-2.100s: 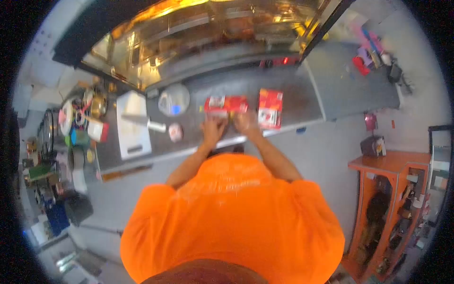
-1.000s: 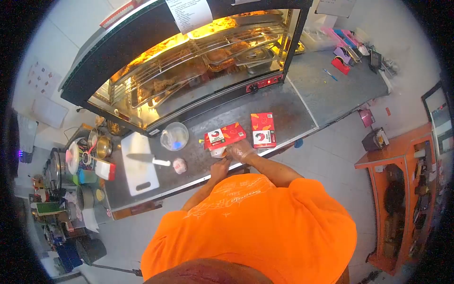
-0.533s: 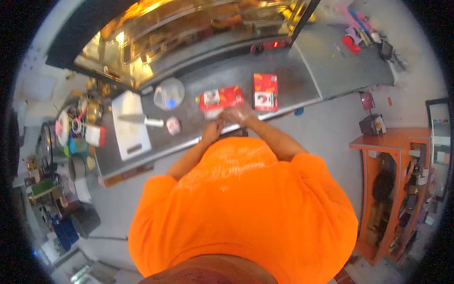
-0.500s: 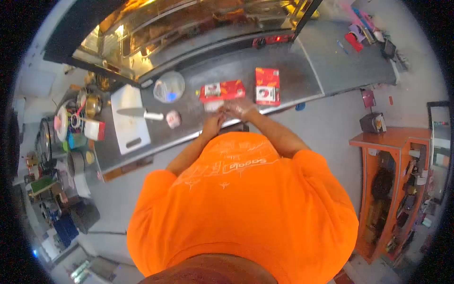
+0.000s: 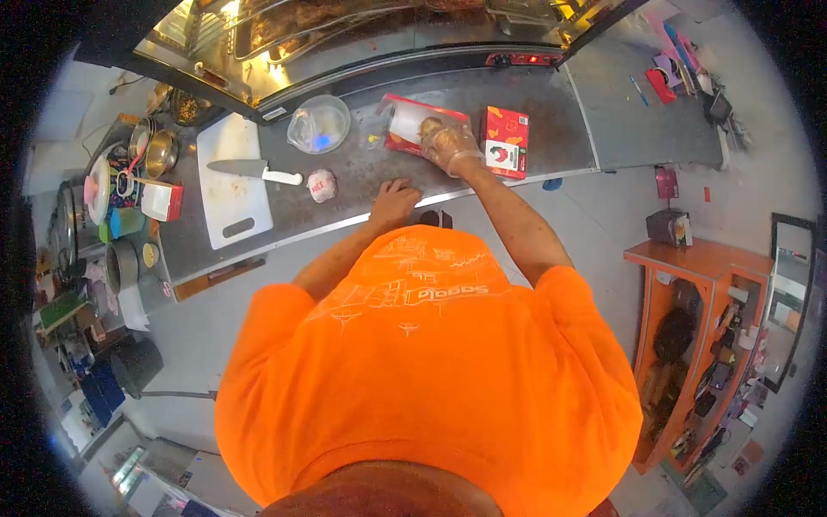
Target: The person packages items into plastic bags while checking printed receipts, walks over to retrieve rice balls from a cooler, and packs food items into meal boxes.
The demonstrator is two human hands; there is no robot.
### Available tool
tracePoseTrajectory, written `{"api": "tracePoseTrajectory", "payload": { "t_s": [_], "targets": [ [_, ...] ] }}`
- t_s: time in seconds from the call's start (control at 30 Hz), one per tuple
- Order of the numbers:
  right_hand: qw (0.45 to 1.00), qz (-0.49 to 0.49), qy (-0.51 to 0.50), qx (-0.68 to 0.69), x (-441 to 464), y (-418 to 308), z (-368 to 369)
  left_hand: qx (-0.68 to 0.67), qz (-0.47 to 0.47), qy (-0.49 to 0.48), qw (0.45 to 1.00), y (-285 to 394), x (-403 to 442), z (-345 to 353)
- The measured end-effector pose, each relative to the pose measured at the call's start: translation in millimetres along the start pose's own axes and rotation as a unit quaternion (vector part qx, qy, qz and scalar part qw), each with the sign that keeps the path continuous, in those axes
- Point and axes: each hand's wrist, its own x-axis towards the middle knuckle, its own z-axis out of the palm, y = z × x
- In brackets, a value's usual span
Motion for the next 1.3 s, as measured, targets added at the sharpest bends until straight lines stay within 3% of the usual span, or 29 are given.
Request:
{"api": "tracePoseTrajectory", "payload": {
  "t_s": [0.1, 0.17, 0.23, 0.27, 0.3, 0.37, 0.43, 0.47, 0.5, 0.6, 0.63, 0.7, 0.73, 0.83, 0.87, 0.93, 1.0, 1.07, 1.17, 1.3],
  "targets": [
    [0.996, 0.006, -0.087, -0.020, 4.9, -0.5, -25.5, -0.118, -0.133, -0.072, 0.981, 1.0, -5.8, -27.4],
    [0.995, 0.055, -0.066, 0.053, 6.7, -16.7, -14.0, -0.185, -0.250, -0.060, 0.949, -2.4, -23.6, -54.4],
    [0.990, 0.052, -0.060, 0.117, -8.7, -14.9, 15.0, -0.129, -0.263, -0.046, 0.955, -29.6, -60.7, -48.8],
    [0.987, 0.020, -0.066, 0.147, -22.1, -15.4, 29.2, -0.111, -0.204, 0.016, 0.973, -34.8, -72.3, -56.3],
    [0.991, -0.072, 0.091, 0.060, -38.4, -25.1, 17.0, -0.093, -0.146, 0.078, 0.982, -38.8, -85.7, -63.7],
    [0.971, -0.046, 0.171, 0.159, -65.5, -29.5, 18.6, -0.129, -0.216, 0.023, 0.968, -49.1, -109.7, -74.3],
    [0.938, -0.005, 0.269, 0.220, -95.7, -31.9, 12.0, -0.034, -0.353, -0.095, 0.930, -34.9, -105.5, -103.7],
    [0.904, 0.066, 0.321, 0.275, -107.4, -27.7, 29.0, 0.017, -0.415, -0.152, 0.897, -26.3, -99.4, -124.0],
    [0.858, 0.138, 0.372, 0.327, -118.5, -21.0, 54.1, 0.039, -0.389, -0.105, 0.914, -23.1, -97.0, -133.0],
    [0.781, 0.285, 0.439, 0.340, -153.4, 19.8, 93.6, 0.278, -0.251, -0.038, 0.926, -19.9, -96.5, -132.1],
    [0.751, 0.331, 0.451, 0.351, -161.6, 34.3, 102.6, 0.226, -0.284, -0.119, 0.924, -30.4, -99.7, -121.1],
    [0.780, 0.392, 0.385, 0.300, -169.9, 57.2, 77.3, 0.119, -0.341, -0.274, 0.891, -58.6, -102.8, -89.5],
    [0.792, 0.421, 0.348, 0.273, -174.7, 68.2, 65.0, 0.110, -0.292, -0.257, 0.915, -45.6, -80.6, -101.1],
    [0.869, 0.350, 0.277, 0.212, -174.9, 115.2, 58.5, 0.035, -0.171, -0.234, 0.956, 16.5, 19.3, -134.8],
    [0.890, 0.308, 0.268, 0.204, -169.6, 131.3, 54.1, -0.025, -0.148, -0.248, 0.957, 27.4, 46.7, -124.4],
    [0.926, 0.217, 0.246, 0.188, -154.6, 158.5, 49.0, -0.199, 0.033, -0.148, 0.968, 35.0, 80.9, -60.6],
    [0.950, 0.193, 0.175, 0.170, -131.1, 185.8, 50.0, -0.335, 0.040, -0.127, 0.933, 71.5, 132.9, -12.5],
    [0.967, 0.187, 0.092, 0.145, -116.7, 200.6, 40.7, -0.283, -0.023, -0.025, 0.958, 105.4, 183.6, 27.2],
    [0.978, 0.192, -0.036, 0.066, -106.9, 193.5, -12.2, -0.050, -0.298, -0.044, 0.952, 148.0, 244.7, 49.0],
    [0.985, 0.112, -0.125, -0.043, -87.6, 203.3, -12.2, -0.075, -0.374, 0.002, 0.924, 140.4, 252.1, 102.9]
  ]
}}
